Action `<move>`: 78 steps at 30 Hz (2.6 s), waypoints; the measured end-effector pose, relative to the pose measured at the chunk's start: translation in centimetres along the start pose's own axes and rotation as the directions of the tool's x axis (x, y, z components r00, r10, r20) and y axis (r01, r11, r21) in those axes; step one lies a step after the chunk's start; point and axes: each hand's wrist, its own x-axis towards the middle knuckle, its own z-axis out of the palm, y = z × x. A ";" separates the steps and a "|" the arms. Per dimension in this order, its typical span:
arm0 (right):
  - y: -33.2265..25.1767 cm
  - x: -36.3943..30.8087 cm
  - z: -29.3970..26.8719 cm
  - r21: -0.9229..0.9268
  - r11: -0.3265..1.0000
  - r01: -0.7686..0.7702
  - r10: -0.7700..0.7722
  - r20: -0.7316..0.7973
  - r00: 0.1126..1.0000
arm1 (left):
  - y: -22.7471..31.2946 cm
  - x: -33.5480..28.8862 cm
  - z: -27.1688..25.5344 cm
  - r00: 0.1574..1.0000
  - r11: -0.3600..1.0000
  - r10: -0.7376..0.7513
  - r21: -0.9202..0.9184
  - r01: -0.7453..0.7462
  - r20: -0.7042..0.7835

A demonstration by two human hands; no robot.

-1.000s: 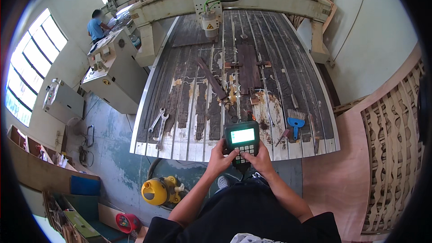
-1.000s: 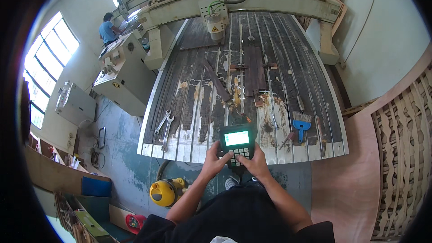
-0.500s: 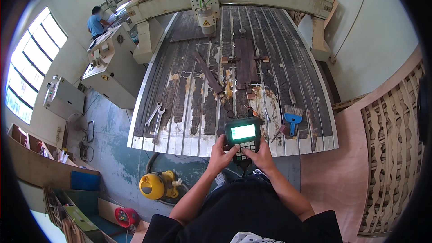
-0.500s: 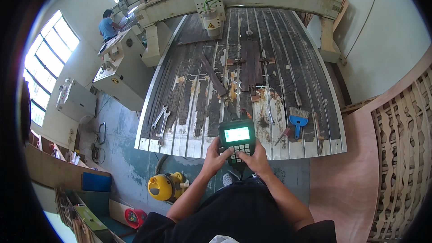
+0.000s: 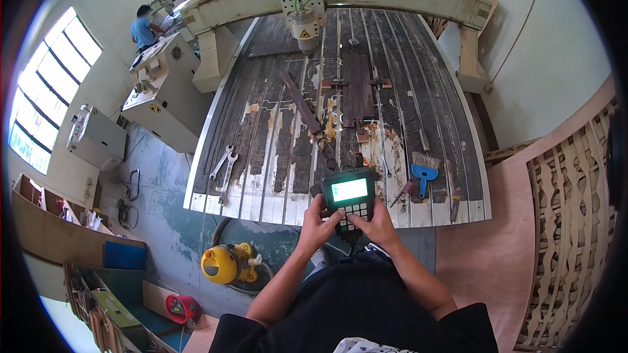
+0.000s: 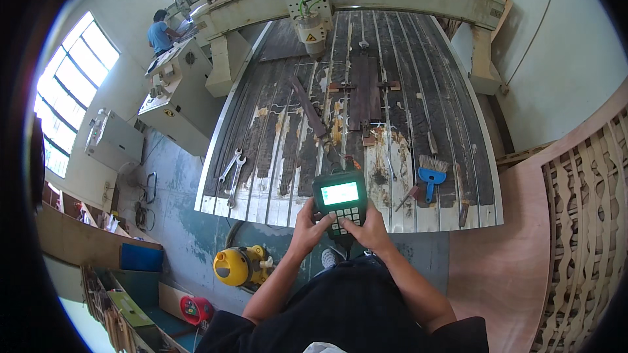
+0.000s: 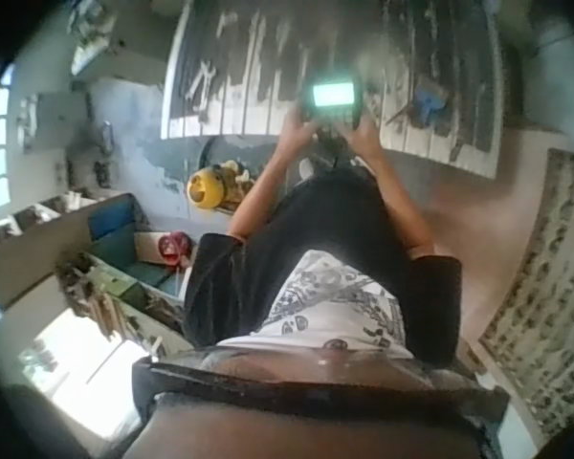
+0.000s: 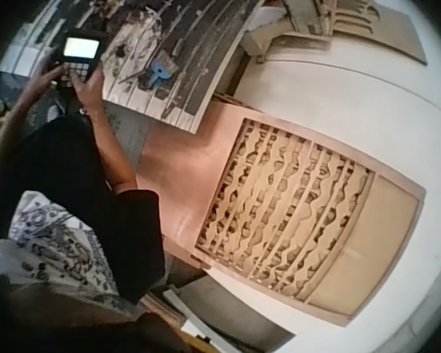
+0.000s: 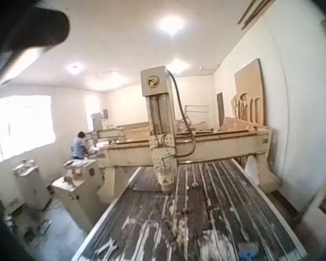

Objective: Securing a wooden components assembly using a bench vise and clamps on a routing table, adjusting mechanical fixtures with a wrench, and operating a handheld CNC controller.

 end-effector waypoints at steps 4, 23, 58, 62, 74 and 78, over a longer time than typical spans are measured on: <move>0.6 0.1 -0.3 -0.027 1.000 0.013 -0.013 -0.005 1.000 | 0.0 0.1 0.2 1.000 0.999 -0.018 -0.027 0.018 0.003; 0.9 -0.1 -0.2 0.013 1.000 0.010 -0.009 -0.043 0.999 | -0.4 0.4 0.4 0.992 0.986 -0.122 -0.111 0.126 0.041; -0.2 -0.4 0.5 0.020 1.000 0.024 -0.023 -0.062 0.998 | -1.0 0.0 -0.4 0.985 0.977 -0.133 -0.150 0.149 0.112; 0.5 -0.4 0.5 0.040 0.998 0.050 -0.048 -0.047 0.998 | -0.6 -0.2 -0.5 0.981 0.976 -0.148 -0.141 0.164 0.123; 0.2 -0.4 1.0 0.081 0.997 -0.009 0.014 -0.064 0.998 | -1.2 -0.5 -1.0 0.988 0.996 -0.059 -0.061 0.068 0.144; 0.1 -0.2 1.2 0.074 0.997 -0.031 0.035 -0.046 0.998 | -1.5 -0.4 -1.3 0.991 0.996 -0.051 -0.071 0.060 0.123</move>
